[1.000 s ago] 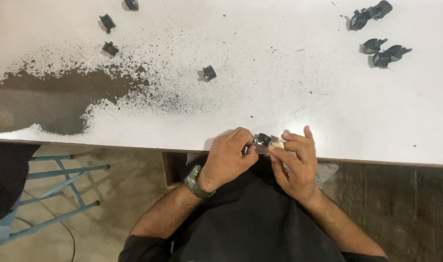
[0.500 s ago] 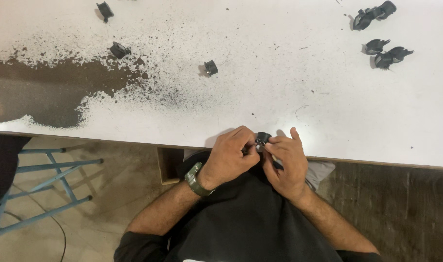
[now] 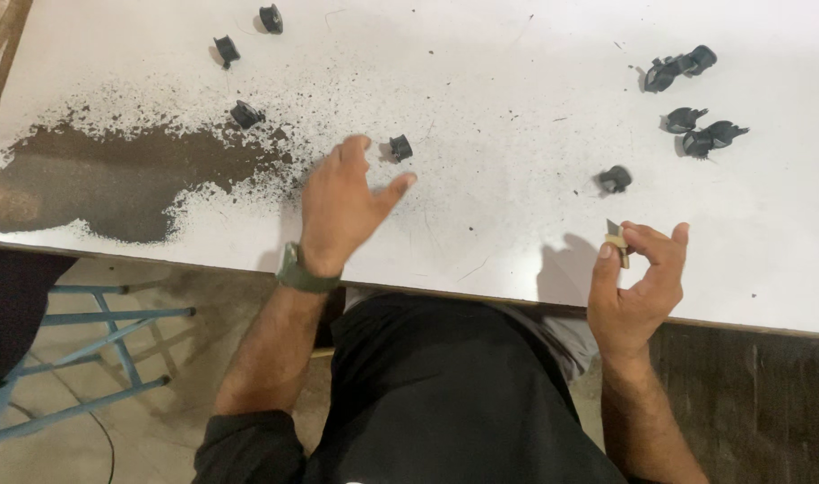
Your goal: The person sits at a white workbench fitting small black plastic components into toothed plastic hubs with metal centers, one at a time, using a small handheld tool to help seat the parts. Finished hubs are set aside in a row on the table as the person works through the loose pieces.
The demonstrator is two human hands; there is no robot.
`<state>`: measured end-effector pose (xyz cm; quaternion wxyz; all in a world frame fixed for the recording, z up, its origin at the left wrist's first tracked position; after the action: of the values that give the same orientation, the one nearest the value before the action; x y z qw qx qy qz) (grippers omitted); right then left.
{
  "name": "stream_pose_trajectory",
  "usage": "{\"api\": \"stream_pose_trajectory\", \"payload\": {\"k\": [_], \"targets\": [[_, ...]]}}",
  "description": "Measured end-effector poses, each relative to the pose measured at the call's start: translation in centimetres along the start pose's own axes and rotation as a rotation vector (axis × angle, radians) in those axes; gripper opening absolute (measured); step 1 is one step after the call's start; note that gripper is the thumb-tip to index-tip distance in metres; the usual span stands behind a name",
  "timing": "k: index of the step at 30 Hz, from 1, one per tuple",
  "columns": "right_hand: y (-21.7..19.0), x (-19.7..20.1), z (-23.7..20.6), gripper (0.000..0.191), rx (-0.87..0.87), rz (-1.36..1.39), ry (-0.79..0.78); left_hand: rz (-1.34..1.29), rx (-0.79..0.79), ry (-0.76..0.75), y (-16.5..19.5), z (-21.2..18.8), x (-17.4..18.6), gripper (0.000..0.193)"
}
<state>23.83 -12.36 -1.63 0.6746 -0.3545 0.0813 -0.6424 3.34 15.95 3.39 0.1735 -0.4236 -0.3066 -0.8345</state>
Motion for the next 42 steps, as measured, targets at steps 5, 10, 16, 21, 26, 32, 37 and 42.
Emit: {"api": "stream_pose_trajectory", "payload": {"k": [5,10,16,21,26,32,37,42], "targets": [[-2.2,-2.3,-1.6,0.022,0.05,0.11,-0.131,0.09,0.158,-0.32,-0.8,4.3,-2.5,0.067],[-4.9,-3.8,-1.8,0.027,0.127,-0.053,-0.339,-0.319,0.179,-0.48,2.2,0.7,-4.4,0.04],[-5.7,-5.6,-1.9,0.038,0.141,-0.166,-0.393,-0.333,0.066,-0.38,7.8,-5.6,-4.1,0.036],[-5.2,-5.3,-2.0,0.034,0.117,-0.153,-0.404,-0.376,0.003,-0.253,7.9,-5.7,-1.8,0.031],[-5.4,-4.9,-1.9,0.034,0.095,-0.081,-0.395,-0.449,-0.355,-0.127,8.8,-7.0,-1.2,0.034],[-5.5,-5.0,-2.0,0.039,0.15,-0.098,-0.422,-0.475,-0.337,-0.081,8.7,-8.0,-2.7,0.021],[-5.1,-5.0,-2.3,0.038,0.1,-0.129,-0.405,-0.393,-0.43,0.033,9.0,-8.5,-2.2,0.017],[-5.1,-3.9,-2.8,0.037,0.137,-0.068,-0.324,-0.336,-0.365,0.071,8.9,-9.1,-2.3,0.017]]}}
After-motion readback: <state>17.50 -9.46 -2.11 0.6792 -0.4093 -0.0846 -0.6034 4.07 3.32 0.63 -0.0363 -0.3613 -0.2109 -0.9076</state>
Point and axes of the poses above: each hand's wrist, its own z-axis towards the middle knuckle, its own x-axis out of the back of the hand, y = z × x, the point moved 4 cm from there along z, towards the middle knuckle, and after that the axes turned 9 degrees about y, right-handed, at the moved point
